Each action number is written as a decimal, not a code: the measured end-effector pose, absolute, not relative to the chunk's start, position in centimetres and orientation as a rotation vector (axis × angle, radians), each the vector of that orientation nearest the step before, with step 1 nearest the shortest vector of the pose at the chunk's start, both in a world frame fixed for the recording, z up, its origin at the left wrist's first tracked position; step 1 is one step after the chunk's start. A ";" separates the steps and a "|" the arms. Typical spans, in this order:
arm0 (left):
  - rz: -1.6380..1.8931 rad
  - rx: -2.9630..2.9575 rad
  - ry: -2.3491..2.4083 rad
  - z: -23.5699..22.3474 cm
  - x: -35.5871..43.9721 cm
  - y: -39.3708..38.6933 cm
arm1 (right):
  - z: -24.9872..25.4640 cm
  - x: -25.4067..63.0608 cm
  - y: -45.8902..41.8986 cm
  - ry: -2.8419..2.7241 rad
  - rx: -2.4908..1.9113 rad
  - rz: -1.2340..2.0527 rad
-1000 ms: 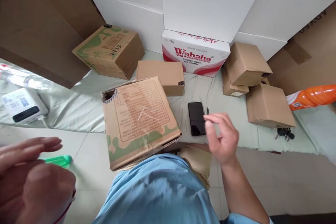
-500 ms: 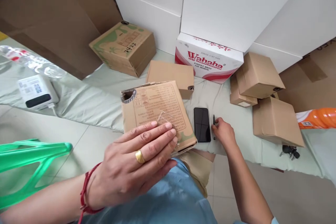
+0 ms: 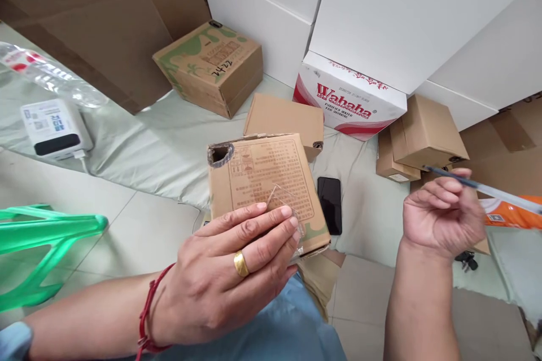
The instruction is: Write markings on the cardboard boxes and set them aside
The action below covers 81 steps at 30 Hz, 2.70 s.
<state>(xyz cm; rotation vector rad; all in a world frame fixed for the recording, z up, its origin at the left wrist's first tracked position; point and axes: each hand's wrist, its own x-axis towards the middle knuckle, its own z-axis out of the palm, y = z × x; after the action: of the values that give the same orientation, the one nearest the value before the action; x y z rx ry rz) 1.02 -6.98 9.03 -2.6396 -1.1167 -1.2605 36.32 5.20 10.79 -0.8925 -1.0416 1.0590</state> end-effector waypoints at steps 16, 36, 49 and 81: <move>-1.438 -2.493 -1.140 8.7 1.7 -7.0 | 15.7 12.7 5.7 -1.889 -0.745 1.237; -1.459 -2.529 -1.123 8.6 1.7 -6.9 | 15.6 12.8 5.5 -1.965 -0.978 1.076; -1.471 -2.524 -1.124 8.5 1.6 -7.0 | 15.4 12.7 5.8 -1.985 -0.933 1.110; -1.466 -2.498 -1.111 8.1 1.8 -6.9 | 15.3 12.7 5.4 -2.076 -0.881 1.123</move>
<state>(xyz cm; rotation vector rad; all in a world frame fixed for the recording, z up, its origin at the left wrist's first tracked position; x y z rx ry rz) 1.77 -6.93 8.13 -2.4982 -1.1108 -1.4659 12.72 5.36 15.33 -0.8812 -2.0762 1.1226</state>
